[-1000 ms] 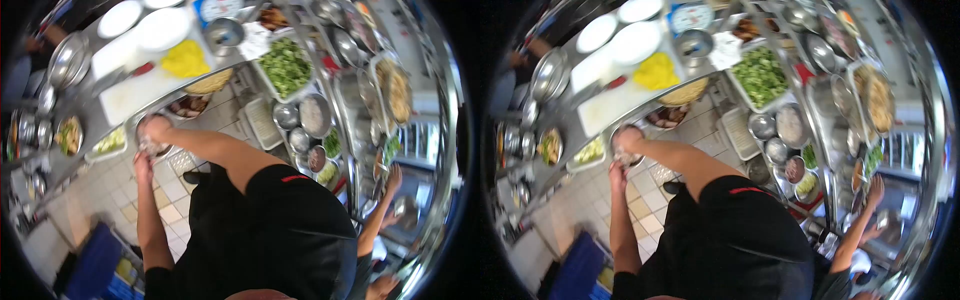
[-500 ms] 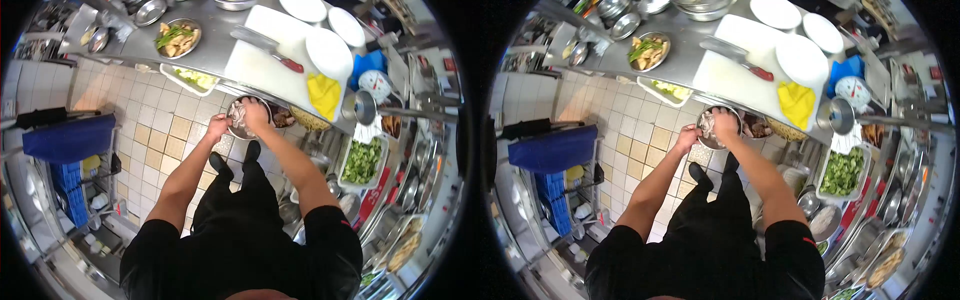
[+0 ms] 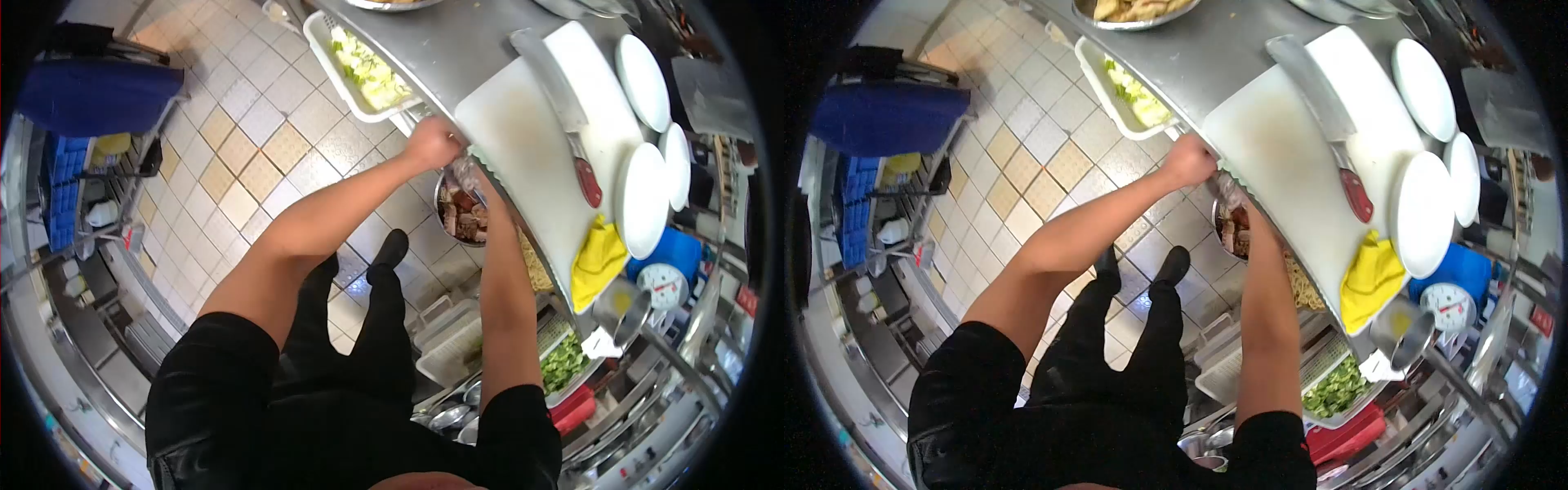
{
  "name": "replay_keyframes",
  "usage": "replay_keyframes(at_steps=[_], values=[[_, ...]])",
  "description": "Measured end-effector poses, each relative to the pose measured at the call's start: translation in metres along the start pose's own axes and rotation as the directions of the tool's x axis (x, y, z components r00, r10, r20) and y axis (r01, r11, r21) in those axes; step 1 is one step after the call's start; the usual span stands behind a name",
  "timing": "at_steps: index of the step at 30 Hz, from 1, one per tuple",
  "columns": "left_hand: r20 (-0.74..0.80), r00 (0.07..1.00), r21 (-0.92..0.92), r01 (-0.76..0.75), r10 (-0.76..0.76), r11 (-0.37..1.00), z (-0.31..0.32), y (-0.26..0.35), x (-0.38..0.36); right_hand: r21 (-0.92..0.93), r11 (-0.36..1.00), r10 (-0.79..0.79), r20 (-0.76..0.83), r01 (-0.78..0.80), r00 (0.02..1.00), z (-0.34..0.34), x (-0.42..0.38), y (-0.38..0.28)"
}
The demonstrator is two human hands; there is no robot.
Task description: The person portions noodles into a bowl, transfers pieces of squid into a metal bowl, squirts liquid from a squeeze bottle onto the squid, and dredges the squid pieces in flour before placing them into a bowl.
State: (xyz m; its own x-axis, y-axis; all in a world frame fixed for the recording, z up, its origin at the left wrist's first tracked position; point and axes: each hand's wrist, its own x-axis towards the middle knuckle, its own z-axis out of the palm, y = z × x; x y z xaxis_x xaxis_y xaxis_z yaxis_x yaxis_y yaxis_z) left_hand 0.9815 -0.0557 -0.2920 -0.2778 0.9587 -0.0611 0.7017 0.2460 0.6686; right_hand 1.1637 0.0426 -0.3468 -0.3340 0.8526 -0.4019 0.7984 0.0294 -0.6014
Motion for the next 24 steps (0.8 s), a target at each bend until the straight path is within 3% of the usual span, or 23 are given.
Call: replay_keyframes(at_steps=[1,3,4,5,7,8,9,11,17,19,21,23,24], values=[[0.142,0.989,0.215,-0.061,0.031,0.975,-0.005,0.009,0.017,0.044,0.999,-0.003,-0.065,0.006,0.998,-0.007,0.016,0.017],[-0.076,0.976,0.241,-0.182,0.206,0.953,0.045,-0.015,0.035,0.089,0.996,-0.007,-0.120,0.017,0.993,-0.016,0.027,0.047],[-0.088,0.976,-0.232,-0.213,0.197,0.949,0.083,-0.035,0.055,0.085,0.996,-0.015,-0.135,0.027,0.991,-0.017,0.032,0.051],[-0.096,0.978,-0.653,-0.202,0.184,0.730,0.127,-0.059,0.080,0.068,0.997,-0.022,-0.139,0.031,0.990,-0.010,0.038,0.059],[-0.230,0.940,-0.572,-0.339,0.251,0.747,0.163,-0.066,0.094,-0.013,0.999,-0.041,-0.138,0.040,0.990,0.012,0.055,0.070],[-0.277,0.879,-0.036,-0.413,0.388,0.910,0.162,-0.055,0.096,-0.075,0.996,-0.050,-0.132,0.040,0.990,0.024,0.063,0.075],[-0.216,0.898,0.112,-0.367,0.383,0.923,0.147,-0.045,0.096,-0.109,0.993,-0.054,-0.125,0.040,0.991,0.033,0.069,0.077],[-0.139,0.935,0.091,-0.316,0.327,0.944,0.121,-0.030,0.099,-0.127,0.990,-0.072,-0.112,0.058,0.991,0.031,0.069,0.078],[-0.142,0.979,0.003,-0.150,0.149,0.989,0.049,-0.008,0.070,-0.047,0.981,-0.190,-0.081,0.187,0.978,-0.024,0.047,0.055],[-0.306,0.951,-0.114,-0.080,0.041,0.990,0.027,-0.003,0.029,-0.087,0.969,-0.241,-0.093,0.233,0.966,-0.021,0.083,0.055],[-0.557,0.828,-0.329,-0.144,-0.069,0.933,0.029,-0.012,-0.020,-0.187,0.949,-0.277,-0.104,0.255,0.955,-0.004,0.134,0.058],[-0.628,0.759,-0.435,-0.155,-0.175,0.887,0.035,-0.027,-0.073,-0.292,0.929,-0.263,-0.083,0.229,0.961,0.006,0.166,0.064],[-0.544,0.783,-0.551,-0.061,-0.303,0.832,0.045,-0.037,-0.105,-0.309,0.926,-0.253,-0.081,0.217,0.964,0.003,0.172,0.068]])
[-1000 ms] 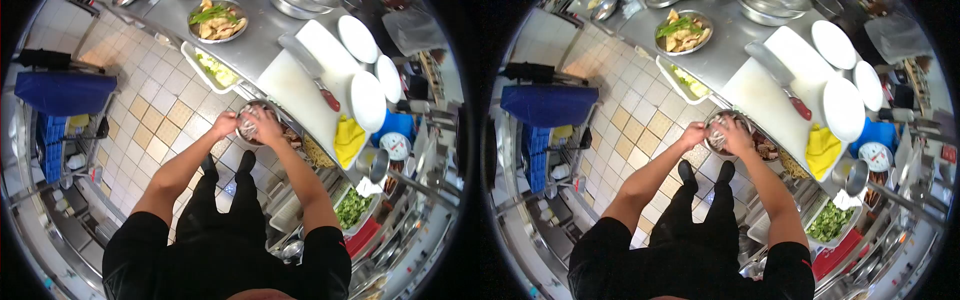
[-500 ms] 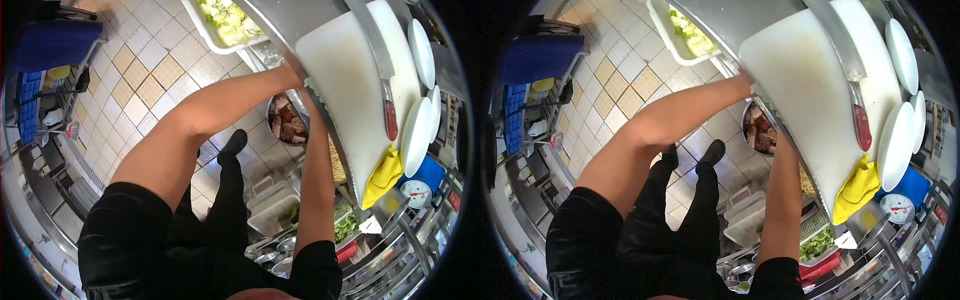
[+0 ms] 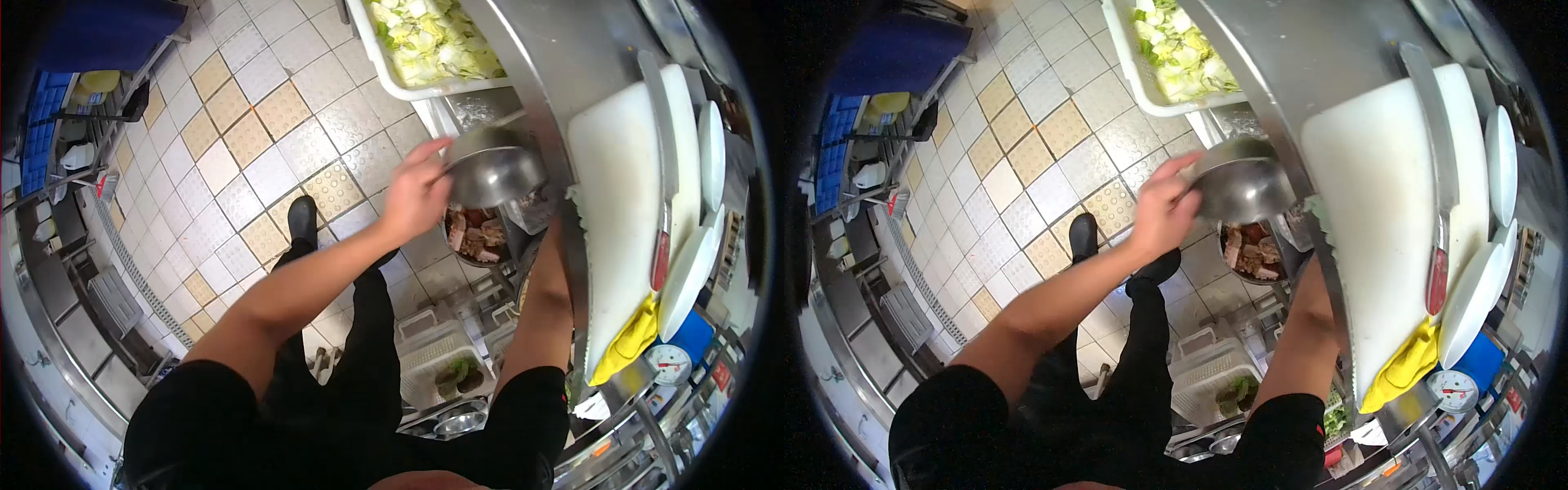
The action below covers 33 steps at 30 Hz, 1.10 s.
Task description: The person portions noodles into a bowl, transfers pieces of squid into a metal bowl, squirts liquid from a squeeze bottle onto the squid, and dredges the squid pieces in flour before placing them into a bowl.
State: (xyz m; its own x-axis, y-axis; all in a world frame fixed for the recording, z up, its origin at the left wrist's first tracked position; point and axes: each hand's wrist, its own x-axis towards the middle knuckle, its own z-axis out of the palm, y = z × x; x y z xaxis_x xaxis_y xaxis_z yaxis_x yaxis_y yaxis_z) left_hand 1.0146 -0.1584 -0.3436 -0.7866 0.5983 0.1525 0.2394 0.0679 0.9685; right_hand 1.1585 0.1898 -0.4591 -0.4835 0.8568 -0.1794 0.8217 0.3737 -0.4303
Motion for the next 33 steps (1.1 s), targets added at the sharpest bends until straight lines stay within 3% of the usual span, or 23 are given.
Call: replay_keyframes(at_steps=[1,5,7,10,12,14,17,20,22,23,25,26,27,29,31,33], values=[[0.016,0.987,-0.041,0.159,-0.159,0.986,-0.015,-0.016,-0.027,-0.015,1.000,0.000,0.009,0.000,1.000,-0.005,0.000,0.003],[-0.007,0.913,-0.125,0.403,-0.407,0.906,-0.053,-0.070,-0.113,-0.033,0.999,-0.014,0.096,0.018,0.995,-0.021,-0.027,-0.008],[0.042,0.816,-0.119,0.577,-0.577,0.808,-0.062,-0.089,-0.142,-0.053,0.998,-0.014,0.193,0.024,0.981,-0.018,-0.057,-0.038],[0.104,0.714,-0.103,0.700,-0.693,0.706,-0.065,-0.103,-0.155,-0.302,0.952,0.032,0.231,0.041,0.973,0.007,-0.079,-0.075],[0.127,0.667,-0.091,0.744,-0.734,0.662,-0.062,-0.106,-0.148,-0.398,0.917,0.069,0.223,0.026,0.972,0.021,-0.074,-0.081],[0.126,0.617,-0.069,0.786,-0.776,0.614,-0.054,-0.111,-0.133,-0.380,0.924,0.082,0.280,0.032,0.957,0.013,-0.060,-0.084],[0.079,0.744,-0.021,0.667,-0.664,0.745,-0.044,-0.124,-0.106,-0.102,0.995,0.048,0.566,0.013,0.823,-0.027,-0.035,-0.072],[0.108,0.717,-0.124,0.697,-0.689,0.706,-0.036,-0.106,-0.078,0.067,0.997,-0.045,0.353,0.022,0.935,-0.043,-0.011,-0.052],[0.154,0.675,-0.133,0.738,-0.721,0.662,-0.027,-0.104,-0.069,0.028,0.995,-0.097,0.070,0.095,0.993,-0.030,0.026,-0.035],[0.129,0.704,-0.134,0.710,-0.698,0.691,-0.020,-0.103,-0.068,-0.007,0.993,-0.115,-0.021,0.115,0.993,-0.021,0.043,-0.028],[0.092,0.751,-0.127,0.660,-0.654,0.740,-0.007,-0.103,-0.069,-0.078,0.993,-0.085,0.007,0.086,0.996,-0.002,0.058,-0.028],[0.114,0.696,-0.125,0.718,-0.709,0.685,0.001,-0.114,-0.074,-0.115,0.991,-0.052,0.072,0.060,0.996,0.003,0.056,-0.032],[0.118,0.697,-0.163,0.716,-0.707,0.679,0.004,-0.111,-0.074,-0.121,0.992,-0.018,0.150,0.036,0.989,0.002,0.044,-0.038],[0.121,0.706,-0.244,0.702,-0.697,0.669,0.008,-0.103,-0.071,-0.071,0.997,0.007,0.255,0.012,0.967,-0.005,0.008,-0.039],[0.141,0.660,-0.259,0.744,-0.738,0.616,0.008,-0.094,-0.069,0.009,1.000,-0.002,0.339,-0.001,0.941,-0.014,-0.035,-0.036],[0.152,0.640,-0.251,0.762,-0.753,0.597,0.009,-0.091,-0.067,-0.118,0.990,0.091,0.170,-0.071,0.981,-0.022,-0.092,-0.078]])
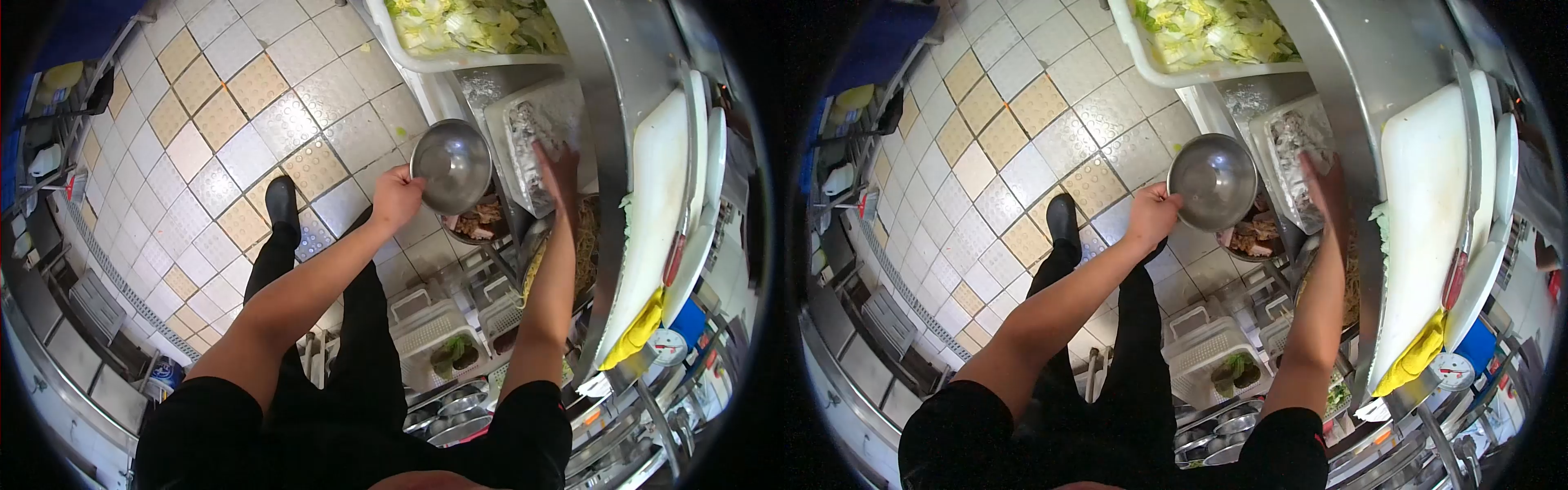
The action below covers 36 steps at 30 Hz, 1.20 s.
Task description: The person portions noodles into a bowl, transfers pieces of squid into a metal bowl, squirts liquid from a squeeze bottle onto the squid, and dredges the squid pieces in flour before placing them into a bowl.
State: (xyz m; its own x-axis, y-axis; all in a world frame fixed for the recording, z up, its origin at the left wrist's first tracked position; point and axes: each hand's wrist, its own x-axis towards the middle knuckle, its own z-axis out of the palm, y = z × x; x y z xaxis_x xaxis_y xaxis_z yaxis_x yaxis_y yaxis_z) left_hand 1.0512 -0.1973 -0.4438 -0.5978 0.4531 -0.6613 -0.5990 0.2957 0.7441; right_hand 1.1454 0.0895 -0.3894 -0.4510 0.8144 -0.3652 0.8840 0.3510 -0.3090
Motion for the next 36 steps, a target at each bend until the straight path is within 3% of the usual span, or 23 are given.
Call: replay_keyframes(at_steps=[1,4,7,10,12,13,15,17,20,22,23,25,27,29,32,33,36], values=[[0.004,1.000,0.018,-0.003,0.003,1.000,0.001,-0.002,0.001,-0.049,0.997,0.049,-0.085,-0.054,0.995,-0.001,-0.016,-0.011],[0.031,0.998,-0.072,0.059,-0.057,0.996,0.009,0.000,0.000,-0.303,0.946,0.100,-0.061,-0.114,0.993,0.046,0.020,0.024],[0.042,0.994,-0.170,0.107,-0.101,0.980,0.006,-0.008,0.000,-0.200,0.974,0.098,-0.030,-0.102,0.995,0.026,0.037,0.007],[0.062,0.994,-0.181,0.095,-0.085,0.979,-0.005,-0.024,-0.002,-0.164,0.961,0.226,0.005,-0.222,0.974,-0.015,0.072,0.034],[0.064,0.996,-0.180,0.075,-0.064,0.981,-0.013,-0.027,-0.002,-0.236,0.960,0.126,-0.125,-0.153,0.984,-0.014,0.081,0.047],[0.068,0.996,-0.176,0.072,-0.061,0.982,-0.018,-0.028,-0.003,-0.319,0.947,-0.037,-0.254,-0.047,0.966,0.004,0.075,0.056],[0.068,0.996,-0.152,0.064,-0.054,0.986,-0.020,-0.027,-0.007,-0.290,0.955,-0.163,-0.310,0.071,0.937,0.013,0.047,0.053],[0.042,0.998,-0.121,0.040,-0.035,0.992,-0.014,-0.018,-0.009,-0.024,0.993,-0.120,-0.188,0.117,0.975,-0.001,0.006,0.003],[0.106,0.994,-0.075,0.043,-0.035,0.996,-0.010,-0.004,-0.010,0.328,0.928,-0.190,0.013,0.175,0.982,-0.020,0.027,-0.023],[0.091,0.996,-0.067,-0.003,0.009,0.998,-0.002,-0.005,-0.005,0.184,0.935,-0.301,-0.040,0.303,0.953,-0.003,0.065,-0.010],[0.086,0.996,-0.063,-0.023,0.029,0.998,0.002,-0.006,-0.003,-0.097,0.917,-0.397,-0.121,0.387,0.910,0.033,0.100,0.015],[0.108,0.994,-0.049,0.006,-0.001,0.999,0.009,0.000,0.003,-0.350,0.880,-0.391,-0.154,0.320,0.907,0.045,0.109,0.016],[0.117,0.993,-0.021,0.006,-0.003,1.000,0.011,0.002,0.001,-0.304,0.947,-0.145,-0.124,0.101,0.982,0.022,0.072,-0.029],[0.108,0.993,0.012,-0.044,0.042,0.999,0.009,0.007,0.002,-0.118,0.971,-0.225,-0.130,0.210,0.966,0.008,0.061,-0.009],[0.117,0.993,0.012,-0.034,0.033,0.999,0.005,0.002,0.003,0.040,0.965,-0.261,0.221,0.259,0.940,-0.028,0.036,0.014],[0.131,0.991,0.004,-0.012,0.012,1.000,0.003,0.004,0.003,0.091,0.966,-0.256,0.225,0.241,0.940,-0.033,0.037,0.024],[0.150,0.989,-0.034,0.017,-0.012,0.999,0.006,0.002,0.003,0.121,0.966,-0.219,-0.081,0.228,0.972,-0.035,0.096,0.053]])
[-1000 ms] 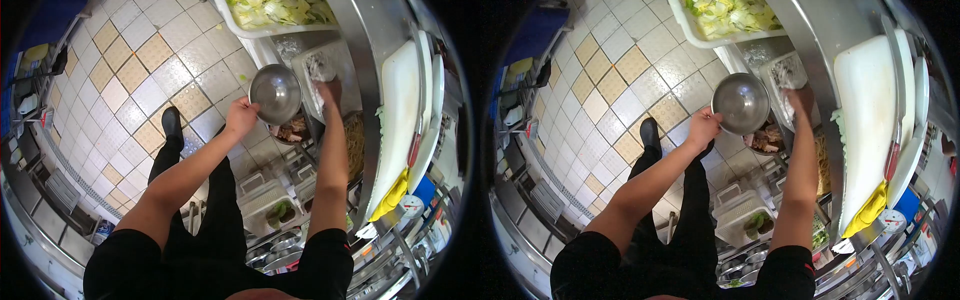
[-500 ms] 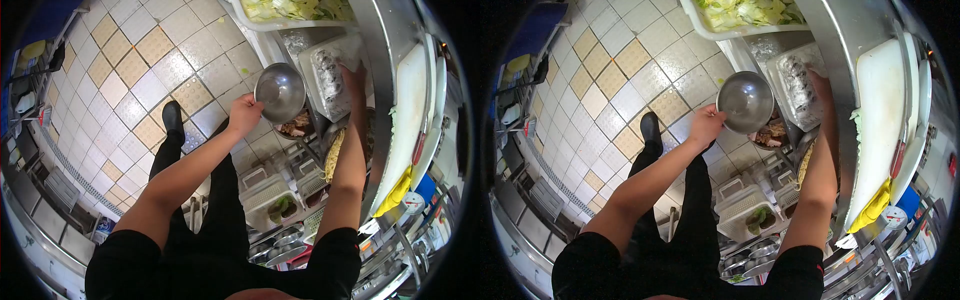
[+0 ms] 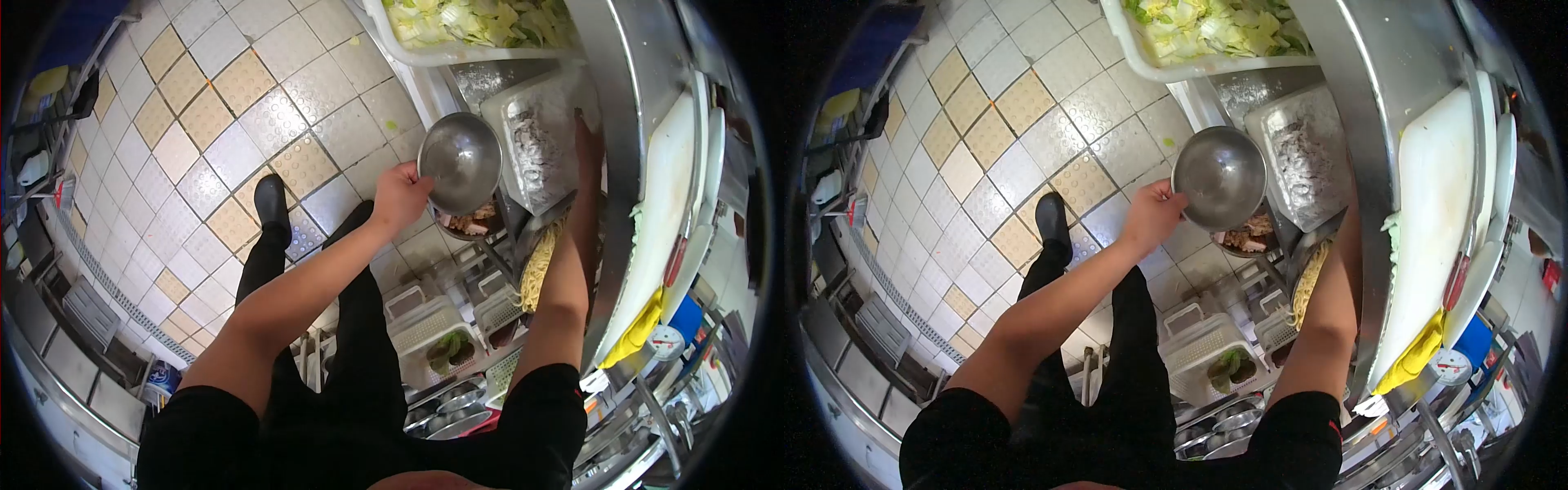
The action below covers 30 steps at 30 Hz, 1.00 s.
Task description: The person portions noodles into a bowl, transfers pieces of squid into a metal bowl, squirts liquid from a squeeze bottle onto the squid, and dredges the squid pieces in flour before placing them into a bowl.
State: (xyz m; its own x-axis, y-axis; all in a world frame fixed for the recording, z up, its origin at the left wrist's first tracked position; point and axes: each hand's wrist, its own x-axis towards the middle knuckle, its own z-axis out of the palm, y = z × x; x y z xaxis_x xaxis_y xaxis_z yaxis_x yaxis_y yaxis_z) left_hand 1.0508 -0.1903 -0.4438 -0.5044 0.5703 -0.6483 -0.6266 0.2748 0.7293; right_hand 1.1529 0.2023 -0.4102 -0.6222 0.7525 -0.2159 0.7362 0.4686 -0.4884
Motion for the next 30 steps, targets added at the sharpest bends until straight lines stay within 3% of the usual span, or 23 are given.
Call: replay_keyframes(at_steps=[1,3,5,7,9,11,13,14,17,20,23,24,30], values=[[-0.005,1.000,-0.017,-0.021,0.021,1.000,0.004,-0.005,0.004,-0.009,1.000,-0.011,-0.084,0.010,0.996,0.002,0.025,0.017],[-0.016,0.999,-0.038,-0.045,0.044,0.998,0.004,-0.008,0.009,-0.023,1.000,-0.010,-0.095,0.008,0.995,0.019,0.069,0.044],[-0.026,0.999,-0.059,-0.049,0.047,0.997,0.005,-0.002,0.009,-0.001,0.999,0.041,0.098,-0.041,0.994,0.024,0.088,0.053],[-0.008,1.000,-0.097,0.008,-0.008,0.995,0.004,-0.006,0.011,0.003,0.991,0.124,0.354,-0.134,0.927,0.021,0.083,0.055],[0.012,0.999,-0.092,0.042,-0.041,0.995,0.006,-0.002,0.005,-0.122,0.986,0.151,0.374,-0.113,0.915,0.015,0.049,0.033],[0.023,0.999,-0.046,0.046,-0.045,0.998,0.009,0.009,-0.007,-0.371,0.929,0.079,0.184,-0.005,0.980,0.021,-0.023,-0.017],[0.018,1.000,-0.050,-0.004,0.005,0.999,0.015,0.013,-0.016,-0.142,0.972,0.221,0.254,-0.190,0.942,0.044,-0.042,0.002],[0.021,0.999,-0.051,-0.030,0.031,0.998,0.018,0.015,-0.020,-0.124,0.964,0.260,0.235,-0.236,0.937,0.056,-0.052,0.005],[-0.010,0.999,-0.014,0.053,-0.054,0.998,0.018,0.013,-0.017,-0.233,0.940,0.261,0.016,-0.250,0.965,0.059,-0.060,-0.006],[0.040,0.999,0.048,0.013,-0.015,0.999,0.007,0.005,-0.008,-0.115,0.962,0.220,-0.214,-0.249,0.952,0.022,-0.066,-0.009],[0.051,0.986,0.230,-0.163,0.156,0.959,-0.008,0.011,-0.004,-0.037,0.977,0.176,-0.411,-0.209,0.894,-0.019,-0.068,-0.019],[0.062,0.988,0.218,-0.151,0.141,0.964,-0.011,0.013,-0.005,-0.033,0.980,0.160,-0.461,-0.196,0.873,-0.025,-0.070,-0.024],[0.100,0.984,0.239,-0.164,0.144,0.957,-0.017,0.010,-0.005,-0.089,0.969,0.148,-0.541,-0.231,0.828,-0.018,-0.077,-0.027]])
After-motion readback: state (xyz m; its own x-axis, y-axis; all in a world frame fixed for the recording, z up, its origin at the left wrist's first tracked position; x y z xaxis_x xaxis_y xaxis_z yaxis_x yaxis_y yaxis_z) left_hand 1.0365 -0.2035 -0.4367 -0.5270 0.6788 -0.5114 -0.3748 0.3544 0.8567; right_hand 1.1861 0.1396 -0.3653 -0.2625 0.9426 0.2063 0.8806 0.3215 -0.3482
